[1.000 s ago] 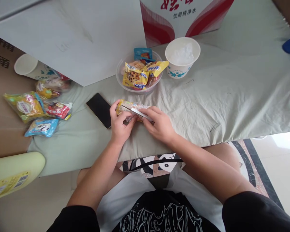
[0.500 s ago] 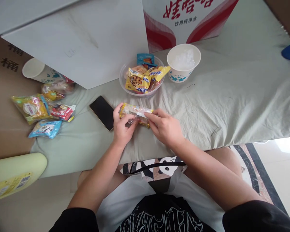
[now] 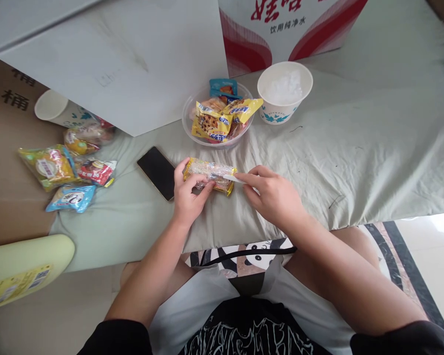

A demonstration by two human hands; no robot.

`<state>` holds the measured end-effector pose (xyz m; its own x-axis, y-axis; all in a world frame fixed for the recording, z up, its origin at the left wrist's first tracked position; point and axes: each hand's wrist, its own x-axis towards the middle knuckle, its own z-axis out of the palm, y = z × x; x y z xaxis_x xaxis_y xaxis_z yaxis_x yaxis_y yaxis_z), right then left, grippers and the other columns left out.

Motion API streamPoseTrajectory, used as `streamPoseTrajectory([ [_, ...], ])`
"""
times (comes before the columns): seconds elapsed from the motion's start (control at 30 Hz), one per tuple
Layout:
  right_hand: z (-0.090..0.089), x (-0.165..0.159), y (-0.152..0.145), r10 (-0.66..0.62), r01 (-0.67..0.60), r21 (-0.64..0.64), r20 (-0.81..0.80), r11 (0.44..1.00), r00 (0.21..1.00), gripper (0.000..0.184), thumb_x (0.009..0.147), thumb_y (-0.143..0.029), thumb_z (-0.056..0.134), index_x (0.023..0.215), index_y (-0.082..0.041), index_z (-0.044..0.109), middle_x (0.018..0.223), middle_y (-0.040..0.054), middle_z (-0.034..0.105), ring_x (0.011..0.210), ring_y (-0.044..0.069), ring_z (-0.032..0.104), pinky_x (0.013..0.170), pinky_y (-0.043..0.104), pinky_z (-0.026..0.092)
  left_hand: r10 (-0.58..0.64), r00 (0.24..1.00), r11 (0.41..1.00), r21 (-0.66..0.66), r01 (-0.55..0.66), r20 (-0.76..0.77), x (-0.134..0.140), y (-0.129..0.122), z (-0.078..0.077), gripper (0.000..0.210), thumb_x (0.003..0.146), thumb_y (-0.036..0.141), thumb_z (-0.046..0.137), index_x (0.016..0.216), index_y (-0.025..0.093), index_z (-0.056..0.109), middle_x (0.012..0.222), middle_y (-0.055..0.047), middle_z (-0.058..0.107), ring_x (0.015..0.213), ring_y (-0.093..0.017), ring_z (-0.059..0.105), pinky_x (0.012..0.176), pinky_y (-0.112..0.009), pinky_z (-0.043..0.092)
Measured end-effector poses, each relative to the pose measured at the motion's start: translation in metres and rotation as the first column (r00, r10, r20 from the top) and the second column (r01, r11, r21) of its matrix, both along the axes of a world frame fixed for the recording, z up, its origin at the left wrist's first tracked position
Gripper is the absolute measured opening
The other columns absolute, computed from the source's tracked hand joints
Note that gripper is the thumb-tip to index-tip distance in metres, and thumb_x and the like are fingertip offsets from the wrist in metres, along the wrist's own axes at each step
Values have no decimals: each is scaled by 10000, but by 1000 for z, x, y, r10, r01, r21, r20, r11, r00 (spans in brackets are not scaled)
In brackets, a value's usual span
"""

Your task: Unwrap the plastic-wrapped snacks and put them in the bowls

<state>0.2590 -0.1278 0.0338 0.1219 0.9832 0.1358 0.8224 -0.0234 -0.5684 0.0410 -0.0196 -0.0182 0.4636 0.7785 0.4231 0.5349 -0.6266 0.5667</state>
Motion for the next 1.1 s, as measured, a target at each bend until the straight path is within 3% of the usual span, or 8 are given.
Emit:
streamPoseTrajectory([
  [0.27, -1, 8, -2, 31, -29, -157, 9, 987, 999, 345, 965, -251, 530, 1242, -266, 736, 997, 62, 790, 780, 233, 710, 611, 321, 451, -15, 1000, 1000, -18, 15, 0, 0, 0, 2, 151, 937, 325, 712, 874, 194, 668, 1438, -151, 531, 1481, -322, 483, 1118, -457, 517],
  [0.5, -4, 30, -7, 20, 64, -450, 179, 891, 984, 203, 927, -226, 475, 928, -232, 678, 820, 60, 729, 722, 259, 670, 587, 337, 392, -34, 999, 999, 7, 34, 22, -1, 2, 3, 165, 940, 336, 704, 867, 194, 663, 1436, -153, 513, 1456, -300, 504, 1111, -439, 526],
  [0.57, -7, 34, -5, -51, 124, -366, 203, 922, 978, 224, 919, -236, 490, 1012, -227, 694, 883, 80, 732, 757, 277, 676, 624, 362, 439, -25, 999, 1000, 17, 24, 31, -1, 2, 3, 195, 945, 357, 699, 849, 193, 655, 1439, -149, 501, 1451, -302, 507, 1115, -443, 524],
  [0.7, -14, 27, 2, -217, 214, 39, 171, 976, 961, 416, 920, -338, 582, 1306, -200, 652, 1172, 173, 703, 1011, 360, 679, 852, 505, 532, -45, 992, 999, 9, 44, 117, -2, 1, -3, 188, 964, 392, 671, 959, 208, 634, 1423, -144, 505, 1463, -313, 490, 1076, -442, 549],
  [0.8, -16, 12, 7, -13, 12, 168, 4, 986, 1000, 541, 911, -397, 632, 1409, -193, 571, 1331, 187, 660, 1213, 373, 634, 996, 535, 527, -33, 978, 996, -73, 49, 206, -1, -1, -11, 427, 962, 462, 660, 1292, 252, 488, 1430, -164, 512, 1341, -268, 599, 914, -353, 605],
  [0.9, -17, -3, 12, 196, -173, 175, -118, 969, 974, 622, 907, -374, 633, 1488, -206, 490, 1357, 159, 668, 1237, 340, 635, 1016, 504, 539, -25, 960, 984, -162, 72, 278, -1, -1, -12, 543, 988, 470, 599, 1411, 287, 312, 1292, -134, 609, 1087, -191, 707, 783, -285, 598],
  [1.0, -16, -6, 15, 180, -157, 146, -154, 977, 972, 449, 910, -240, 563, 1356, -238, 619, 1084, 99, 734, 1009, 283, 694, 913, 452, 567, 12, 948, 985, -168, 43, 318, -2, 0, -4, 474, 963, 417, 605, 1348, 269, 372, 1098, -77, 676, 952, -180, 715, 762, -291, 586],
  [1.1, -14, 4, 15, 109, -81, 168, -169, 982, 980, 252, 884, -178, 540, 1024, -258, 734, 941, 70, 694, 888, 243, 688, 829, 407, 569, 136, 944, 983, -157, -91, 301, -8, 2, 8, 272, 890, 331, 635, 1120, 229, 530, 903, -15, 665, 794, -157, 680, 714, -273, 553],
])
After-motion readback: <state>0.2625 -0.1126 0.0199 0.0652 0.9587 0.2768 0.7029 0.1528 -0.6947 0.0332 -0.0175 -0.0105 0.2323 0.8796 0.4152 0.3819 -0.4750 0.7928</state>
